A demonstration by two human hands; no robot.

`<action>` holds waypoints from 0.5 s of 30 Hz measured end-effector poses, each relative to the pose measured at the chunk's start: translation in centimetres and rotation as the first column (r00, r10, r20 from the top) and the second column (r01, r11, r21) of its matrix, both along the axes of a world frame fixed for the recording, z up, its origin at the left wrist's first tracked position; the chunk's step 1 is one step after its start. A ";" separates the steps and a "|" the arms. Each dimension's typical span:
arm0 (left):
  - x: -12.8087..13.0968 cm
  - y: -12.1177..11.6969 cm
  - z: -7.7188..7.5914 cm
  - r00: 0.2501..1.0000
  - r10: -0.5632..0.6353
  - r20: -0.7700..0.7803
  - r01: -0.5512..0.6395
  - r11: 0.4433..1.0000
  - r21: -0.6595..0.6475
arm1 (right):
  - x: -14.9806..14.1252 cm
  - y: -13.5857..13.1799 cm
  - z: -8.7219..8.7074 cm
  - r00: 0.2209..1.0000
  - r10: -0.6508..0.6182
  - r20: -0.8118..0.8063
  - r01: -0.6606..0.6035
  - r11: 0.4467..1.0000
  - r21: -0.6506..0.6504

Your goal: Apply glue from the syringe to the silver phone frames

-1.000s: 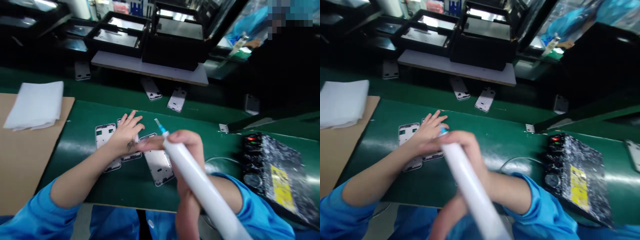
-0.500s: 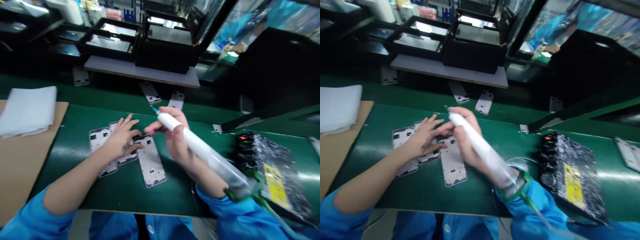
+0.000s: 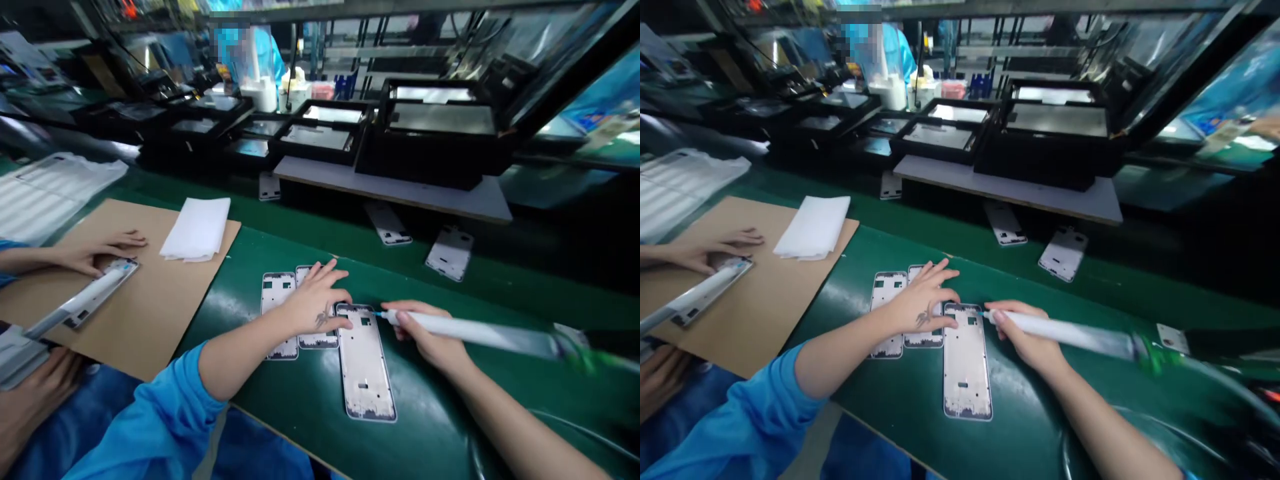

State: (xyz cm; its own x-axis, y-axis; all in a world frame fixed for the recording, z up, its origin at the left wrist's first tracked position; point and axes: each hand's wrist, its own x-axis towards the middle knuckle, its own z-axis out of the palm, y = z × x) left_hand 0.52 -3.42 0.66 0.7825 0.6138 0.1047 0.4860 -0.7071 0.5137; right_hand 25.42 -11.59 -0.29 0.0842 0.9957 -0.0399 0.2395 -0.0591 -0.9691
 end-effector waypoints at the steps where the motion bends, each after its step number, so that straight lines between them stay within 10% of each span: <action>1: 0.1 0.0 0.0 1.000 0.003 -0.001 -0.003 1.000 0.007 | -0.3 0.7 0.1 1.000 0.030 0.004 -0.030 1.000 0.008; 15: 0.1 0.3 -0.1 1.000 0.017 -0.012 -0.017 1.000 -0.016 | -0.3 -0.1 -1.5 0.981 0.093 0.169 -0.106 0.992 0.073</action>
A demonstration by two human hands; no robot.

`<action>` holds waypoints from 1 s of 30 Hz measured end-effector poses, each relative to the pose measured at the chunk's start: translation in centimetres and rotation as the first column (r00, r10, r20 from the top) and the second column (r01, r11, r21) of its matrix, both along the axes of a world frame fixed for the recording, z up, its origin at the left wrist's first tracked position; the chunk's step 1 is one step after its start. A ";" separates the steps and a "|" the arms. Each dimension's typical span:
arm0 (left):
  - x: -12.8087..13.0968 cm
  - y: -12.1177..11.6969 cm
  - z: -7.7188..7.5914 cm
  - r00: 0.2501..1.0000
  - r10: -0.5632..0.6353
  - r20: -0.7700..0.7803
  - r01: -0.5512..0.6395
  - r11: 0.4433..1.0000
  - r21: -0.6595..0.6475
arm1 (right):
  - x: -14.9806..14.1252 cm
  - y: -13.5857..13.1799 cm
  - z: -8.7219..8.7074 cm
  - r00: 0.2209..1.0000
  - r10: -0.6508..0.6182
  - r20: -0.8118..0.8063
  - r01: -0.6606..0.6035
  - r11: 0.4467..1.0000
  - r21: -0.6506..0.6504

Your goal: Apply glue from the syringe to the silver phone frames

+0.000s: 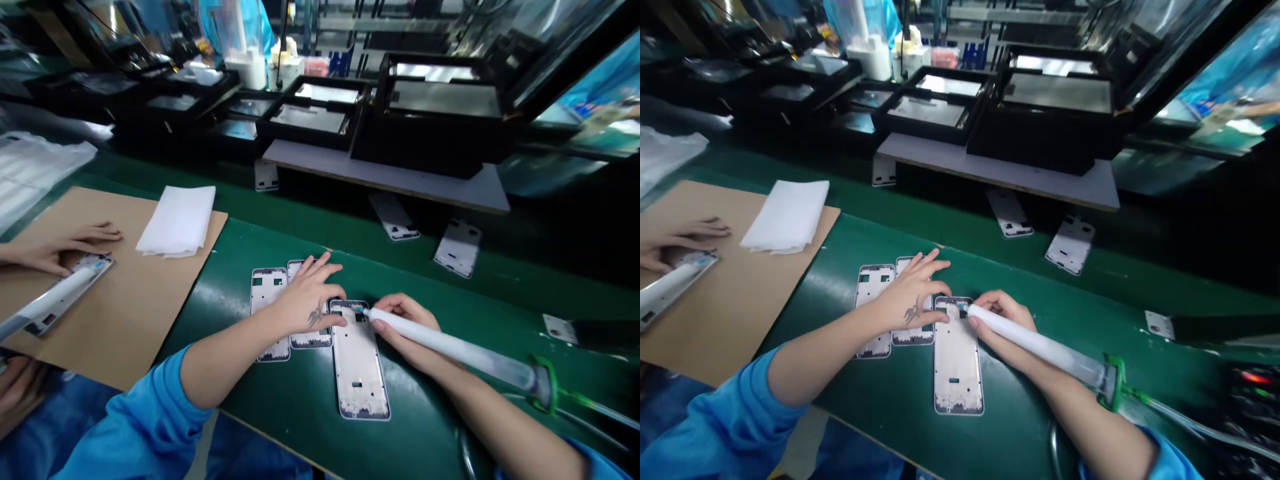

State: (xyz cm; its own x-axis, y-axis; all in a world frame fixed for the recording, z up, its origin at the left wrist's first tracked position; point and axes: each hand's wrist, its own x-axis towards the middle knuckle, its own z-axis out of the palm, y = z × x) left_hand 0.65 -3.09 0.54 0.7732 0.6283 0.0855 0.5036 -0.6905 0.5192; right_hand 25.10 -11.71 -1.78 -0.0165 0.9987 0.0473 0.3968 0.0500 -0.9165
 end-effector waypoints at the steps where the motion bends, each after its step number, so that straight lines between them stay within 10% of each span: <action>1: 0.1 0.0 -0.1 1.000 0.001 0.004 -0.001 1.000 0.007 | 0.0 0.0 0.1 1.000 0.004 0.006 -0.004 1.000 0.000; 30: 0.5 0.8 0.3 1.000 0.008 0.030 -0.006 0.999 -0.048 | -1.5 1.5 1.3 1.000 -0.014 0.021 0.016 0.997 -0.079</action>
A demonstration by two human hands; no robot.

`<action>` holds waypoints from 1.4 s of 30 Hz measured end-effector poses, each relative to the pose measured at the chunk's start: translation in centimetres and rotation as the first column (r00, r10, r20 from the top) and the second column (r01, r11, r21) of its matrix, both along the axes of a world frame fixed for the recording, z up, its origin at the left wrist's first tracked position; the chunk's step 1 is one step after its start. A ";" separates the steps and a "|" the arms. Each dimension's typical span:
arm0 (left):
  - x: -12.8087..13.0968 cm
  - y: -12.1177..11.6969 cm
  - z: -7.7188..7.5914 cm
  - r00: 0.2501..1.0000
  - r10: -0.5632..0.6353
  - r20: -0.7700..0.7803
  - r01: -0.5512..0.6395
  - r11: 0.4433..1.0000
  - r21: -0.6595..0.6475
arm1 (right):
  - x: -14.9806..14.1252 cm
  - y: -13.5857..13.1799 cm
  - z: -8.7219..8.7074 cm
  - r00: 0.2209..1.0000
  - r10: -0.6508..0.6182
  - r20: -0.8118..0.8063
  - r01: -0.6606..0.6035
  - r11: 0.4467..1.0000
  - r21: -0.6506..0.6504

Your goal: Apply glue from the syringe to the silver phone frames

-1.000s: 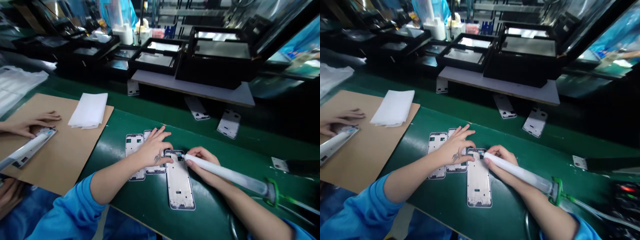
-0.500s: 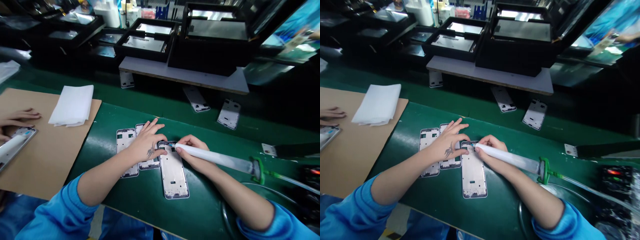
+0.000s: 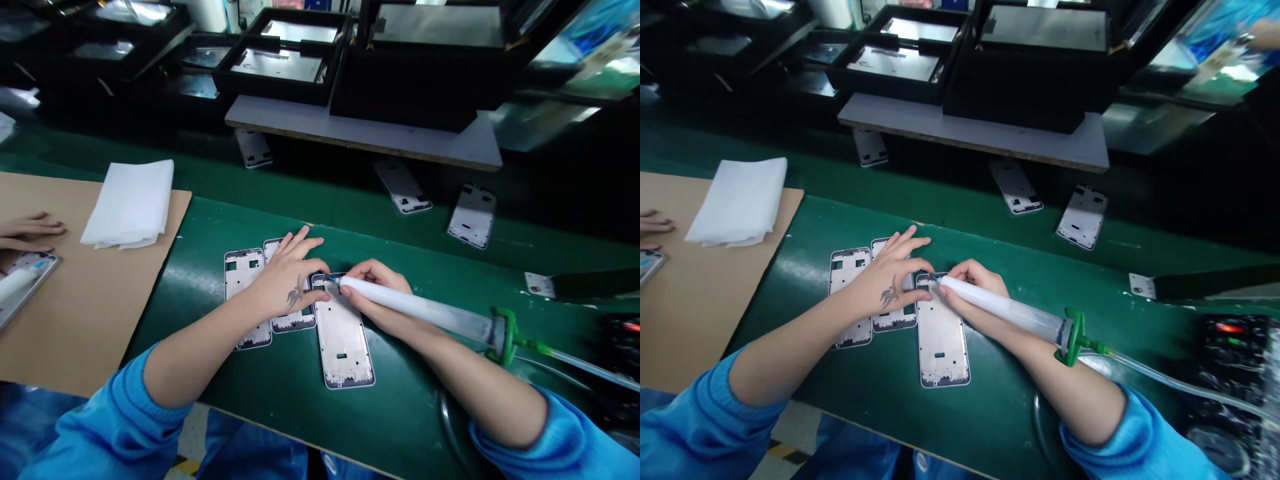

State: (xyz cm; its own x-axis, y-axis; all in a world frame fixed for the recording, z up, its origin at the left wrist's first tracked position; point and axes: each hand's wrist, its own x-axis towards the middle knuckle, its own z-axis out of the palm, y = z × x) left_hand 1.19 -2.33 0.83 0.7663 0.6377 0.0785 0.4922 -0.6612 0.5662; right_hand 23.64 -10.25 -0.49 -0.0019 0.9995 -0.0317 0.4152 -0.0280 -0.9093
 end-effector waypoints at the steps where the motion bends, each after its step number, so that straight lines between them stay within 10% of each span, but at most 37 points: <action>1: 0.0 0.0 0.0 1.000 -0.001 0.001 0.001 1.000 -0.001 | 0.0 0.0 0.1 1.000 -0.003 0.009 0.003 1.000 -0.001; 42: 0.1 -0.1 -0.1 1.000 0.010 -0.012 -0.010 1.000 -0.005 | 0.3 -0.1 0.5 0.998 -0.028 0.059 0.031 0.999 -0.045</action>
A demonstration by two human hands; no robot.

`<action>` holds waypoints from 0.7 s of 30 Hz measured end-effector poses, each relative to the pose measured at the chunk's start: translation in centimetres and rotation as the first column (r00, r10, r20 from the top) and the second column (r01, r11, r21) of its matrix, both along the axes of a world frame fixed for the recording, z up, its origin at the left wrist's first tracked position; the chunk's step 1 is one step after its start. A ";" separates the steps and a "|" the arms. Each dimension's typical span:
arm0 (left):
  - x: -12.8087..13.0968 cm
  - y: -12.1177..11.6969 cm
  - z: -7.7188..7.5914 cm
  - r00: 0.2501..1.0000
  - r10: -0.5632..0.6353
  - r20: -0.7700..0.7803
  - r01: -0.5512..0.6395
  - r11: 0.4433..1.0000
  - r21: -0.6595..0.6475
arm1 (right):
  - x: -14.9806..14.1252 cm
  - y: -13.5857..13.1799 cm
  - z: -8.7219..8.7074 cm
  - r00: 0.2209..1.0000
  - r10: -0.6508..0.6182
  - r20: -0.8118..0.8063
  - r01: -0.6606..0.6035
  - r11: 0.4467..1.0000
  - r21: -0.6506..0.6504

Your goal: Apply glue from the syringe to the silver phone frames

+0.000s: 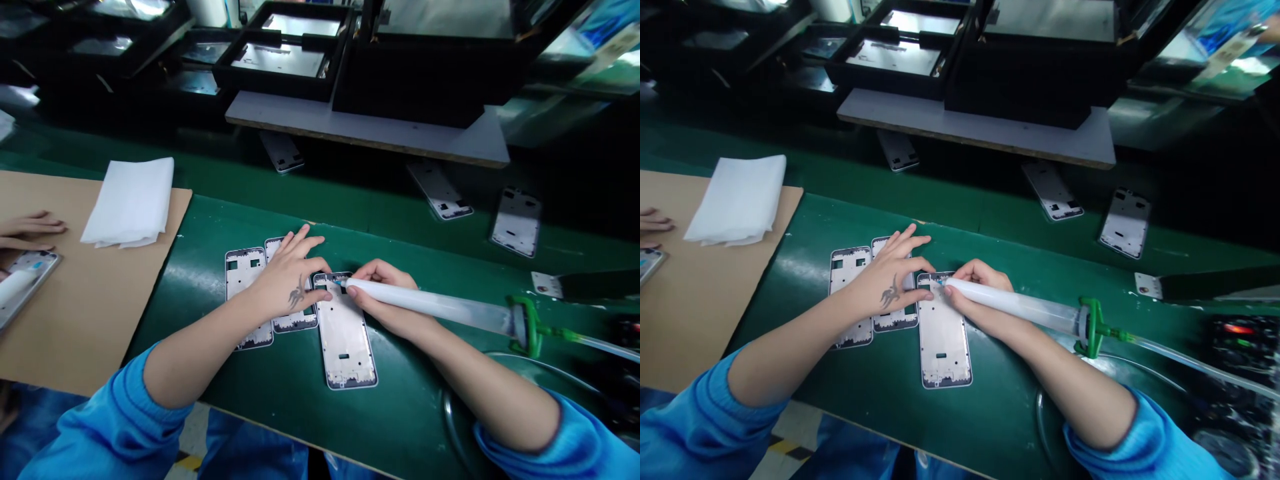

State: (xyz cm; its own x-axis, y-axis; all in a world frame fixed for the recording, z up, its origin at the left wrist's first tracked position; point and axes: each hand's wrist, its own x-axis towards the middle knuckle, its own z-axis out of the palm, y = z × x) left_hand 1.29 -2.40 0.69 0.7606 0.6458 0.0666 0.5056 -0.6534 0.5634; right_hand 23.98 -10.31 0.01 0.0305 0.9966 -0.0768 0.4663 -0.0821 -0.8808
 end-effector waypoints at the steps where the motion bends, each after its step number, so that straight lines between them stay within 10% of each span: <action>1: 0.0 0.0 0.0 1.000 -0.001 0.001 0.001 1.000 0.006 | 0.0 0.0 0.1 1.000 -0.003 0.004 0.003 1.000 -0.004; 21: 0.0 -0.1 0.3 0.999 0.007 -0.034 -0.007 1.000 0.016 | 0.0 0.2 0.4 0.999 -0.041 -0.017 0.041 0.999 -0.009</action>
